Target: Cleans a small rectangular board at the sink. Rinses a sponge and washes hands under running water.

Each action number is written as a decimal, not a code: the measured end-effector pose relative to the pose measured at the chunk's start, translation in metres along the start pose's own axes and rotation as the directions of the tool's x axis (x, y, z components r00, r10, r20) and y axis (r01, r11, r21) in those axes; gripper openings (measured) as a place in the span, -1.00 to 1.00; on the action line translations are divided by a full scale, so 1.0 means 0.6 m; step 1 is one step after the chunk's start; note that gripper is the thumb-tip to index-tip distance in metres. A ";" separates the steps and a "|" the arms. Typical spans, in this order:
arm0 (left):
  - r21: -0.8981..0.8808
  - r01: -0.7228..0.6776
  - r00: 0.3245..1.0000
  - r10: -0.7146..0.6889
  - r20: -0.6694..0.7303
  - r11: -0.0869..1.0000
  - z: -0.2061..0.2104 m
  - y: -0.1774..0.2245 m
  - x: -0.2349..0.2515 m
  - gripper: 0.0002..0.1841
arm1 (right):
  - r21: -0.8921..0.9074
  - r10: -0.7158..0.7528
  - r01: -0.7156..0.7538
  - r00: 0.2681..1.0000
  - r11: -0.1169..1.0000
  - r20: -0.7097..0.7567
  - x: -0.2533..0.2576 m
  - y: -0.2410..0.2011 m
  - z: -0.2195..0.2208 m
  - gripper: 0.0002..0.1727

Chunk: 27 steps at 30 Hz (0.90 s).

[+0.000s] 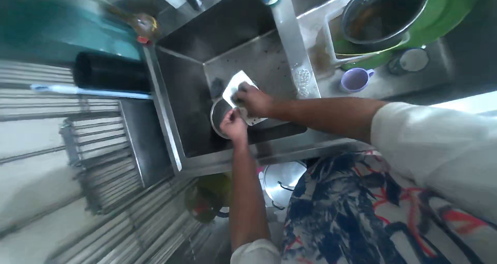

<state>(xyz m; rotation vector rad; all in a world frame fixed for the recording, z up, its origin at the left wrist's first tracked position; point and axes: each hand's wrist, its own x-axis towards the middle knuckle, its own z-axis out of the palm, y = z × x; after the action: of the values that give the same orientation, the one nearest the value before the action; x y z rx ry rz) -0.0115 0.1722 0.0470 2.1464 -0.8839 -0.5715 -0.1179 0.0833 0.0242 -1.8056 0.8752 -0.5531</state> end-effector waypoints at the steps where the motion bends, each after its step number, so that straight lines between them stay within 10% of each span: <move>1: 0.007 0.001 1.000 -0.001 0.001 1.000 -0.004 -0.007 0.009 -0.81 | -0.048 -0.013 0.016 0.997 0.999 0.073 -0.009 0.006 0.004 -0.59; 6: 0.046 -0.041 0.999 0.039 0.034 0.998 -0.012 -0.019 0.031 -0.80 | -0.154 0.253 -0.239 0.965 0.959 0.076 0.043 0.037 -0.027 -0.64; 12: 0.003 -0.054 0.997 0.054 0.057 0.999 -0.007 -0.028 0.062 -0.81 | -0.132 -0.078 0.104 0.980 0.986 0.183 0.011 0.034 0.021 -0.68; 16: 0.252 -0.276 0.957 0.240 0.165 0.928 -0.027 -0.033 0.062 -0.73 | -0.232 0.164 -0.129 0.977 0.964 0.138 -0.017 0.021 -0.069 -0.62; 21: 0.406 -0.631 0.773 0.582 0.252 0.661 -0.030 -0.027 0.065 -0.74 | -0.433 0.284 -0.328 0.944 0.839 -0.165 -0.047 -0.013 -0.245 -0.60; 27: 0.382 -0.841 0.478 0.856 0.196 0.382 -0.020 -0.040 0.072 -0.83 | -0.635 0.269 -0.333 0.942 0.697 -0.198 -0.092 -0.019 -0.247 -0.60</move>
<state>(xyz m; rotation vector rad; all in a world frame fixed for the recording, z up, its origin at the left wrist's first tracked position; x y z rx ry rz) 0.0343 0.1579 0.0313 1.6496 -2.0652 0.2518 -0.2544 0.0411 0.0929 -2.2027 1.5468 -0.0938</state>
